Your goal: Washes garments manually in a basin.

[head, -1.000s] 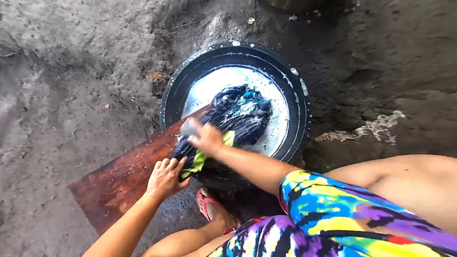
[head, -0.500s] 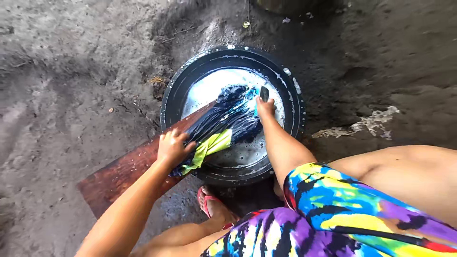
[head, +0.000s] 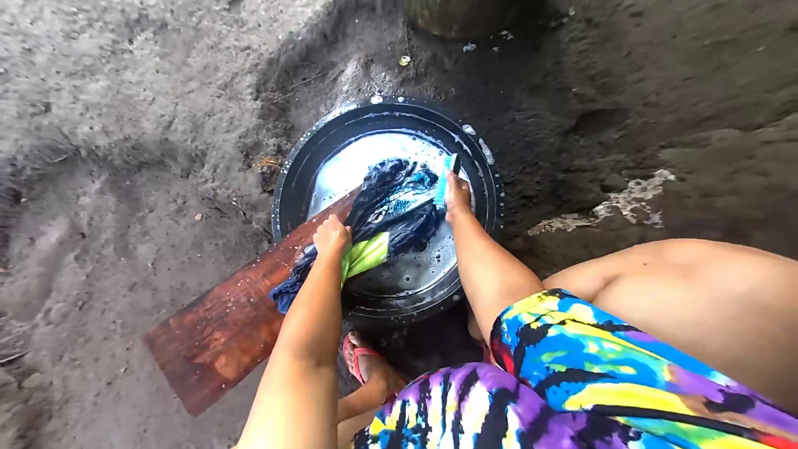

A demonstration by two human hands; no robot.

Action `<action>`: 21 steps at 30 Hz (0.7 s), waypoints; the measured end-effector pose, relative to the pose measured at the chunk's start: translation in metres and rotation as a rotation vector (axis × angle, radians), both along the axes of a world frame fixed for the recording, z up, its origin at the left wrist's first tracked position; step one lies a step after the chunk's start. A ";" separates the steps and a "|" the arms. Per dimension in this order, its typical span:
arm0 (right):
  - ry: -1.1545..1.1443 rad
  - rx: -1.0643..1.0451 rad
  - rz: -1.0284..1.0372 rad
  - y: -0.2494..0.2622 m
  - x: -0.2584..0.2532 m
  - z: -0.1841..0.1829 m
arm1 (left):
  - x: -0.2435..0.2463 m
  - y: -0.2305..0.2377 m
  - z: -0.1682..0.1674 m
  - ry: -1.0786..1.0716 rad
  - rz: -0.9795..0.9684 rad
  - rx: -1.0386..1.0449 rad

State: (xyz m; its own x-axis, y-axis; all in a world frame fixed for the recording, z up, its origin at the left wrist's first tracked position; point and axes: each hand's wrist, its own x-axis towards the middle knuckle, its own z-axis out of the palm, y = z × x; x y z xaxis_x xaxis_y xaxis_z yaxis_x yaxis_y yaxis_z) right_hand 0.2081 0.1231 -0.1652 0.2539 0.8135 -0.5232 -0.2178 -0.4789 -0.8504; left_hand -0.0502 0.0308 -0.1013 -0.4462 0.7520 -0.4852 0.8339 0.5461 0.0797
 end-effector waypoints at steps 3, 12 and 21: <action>0.001 0.096 -0.009 0.015 0.002 0.016 | 0.003 0.007 0.021 -0.124 -0.023 0.122; 0.275 0.383 -0.055 0.051 0.016 0.073 | 0.007 -0.063 0.085 -1.277 0.683 0.587; 0.438 0.788 0.275 0.064 -0.020 0.179 | 0.017 -0.066 0.147 -1.230 0.214 0.778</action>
